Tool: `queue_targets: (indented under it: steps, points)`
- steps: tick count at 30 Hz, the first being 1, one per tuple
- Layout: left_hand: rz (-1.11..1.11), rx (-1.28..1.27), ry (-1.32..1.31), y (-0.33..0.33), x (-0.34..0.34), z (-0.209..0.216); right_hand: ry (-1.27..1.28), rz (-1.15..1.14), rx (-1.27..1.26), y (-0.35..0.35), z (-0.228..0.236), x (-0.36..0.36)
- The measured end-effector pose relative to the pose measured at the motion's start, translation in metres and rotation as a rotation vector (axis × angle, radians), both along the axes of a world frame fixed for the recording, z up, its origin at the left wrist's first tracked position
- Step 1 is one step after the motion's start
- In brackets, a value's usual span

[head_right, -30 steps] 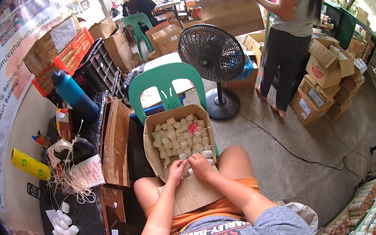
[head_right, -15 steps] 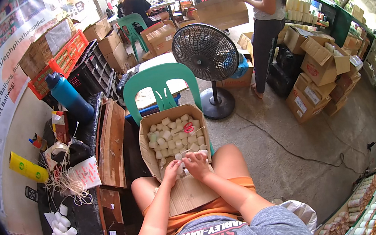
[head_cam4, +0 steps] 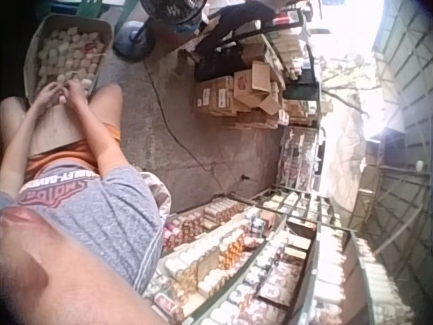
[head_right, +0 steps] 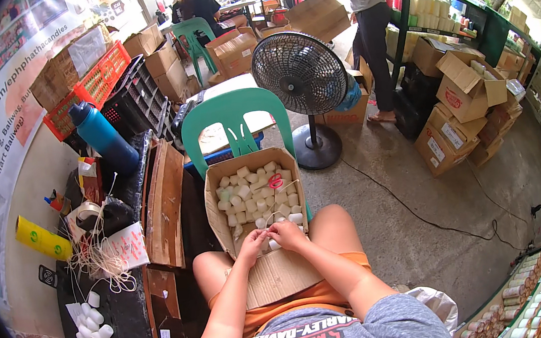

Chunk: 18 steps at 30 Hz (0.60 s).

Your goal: The person sits cross-legged on a chair and threads small white cylindrical objects onto a string using both hands. They pick up the objects from a cardboard box on their lap, insert the string through the center, and occasionally use scissors to cut the string. The assembled strings are placed on a nearby table.

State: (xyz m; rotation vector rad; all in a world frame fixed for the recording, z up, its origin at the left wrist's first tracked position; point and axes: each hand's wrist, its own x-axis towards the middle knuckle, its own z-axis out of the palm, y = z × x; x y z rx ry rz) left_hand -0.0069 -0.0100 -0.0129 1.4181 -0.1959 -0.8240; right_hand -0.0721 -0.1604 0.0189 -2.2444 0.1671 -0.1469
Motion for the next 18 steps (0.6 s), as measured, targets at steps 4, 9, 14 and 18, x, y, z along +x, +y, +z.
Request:
queue_targets:
  steps: [4,9,14,18]
  points:
    - [-0.021,-0.006,-0.018,0.001,0.002,-0.005,-0.288,-0.019,-0.313,0.008,0.009,-0.006]
    - [-0.060,0.033,0.126,0.004,0.002,0.007,-0.462,-0.007,-0.601,0.013,0.009,-0.007]
    - [-0.020,0.038,0.089,0.004,0.002,0.001,-0.366,-0.039,-0.559,0.017,0.007,-0.008]
    - [0.024,0.037,-0.102,0.002,0.002,-0.011,-0.370,-0.068,-0.487,0.018,0.005,-0.009]
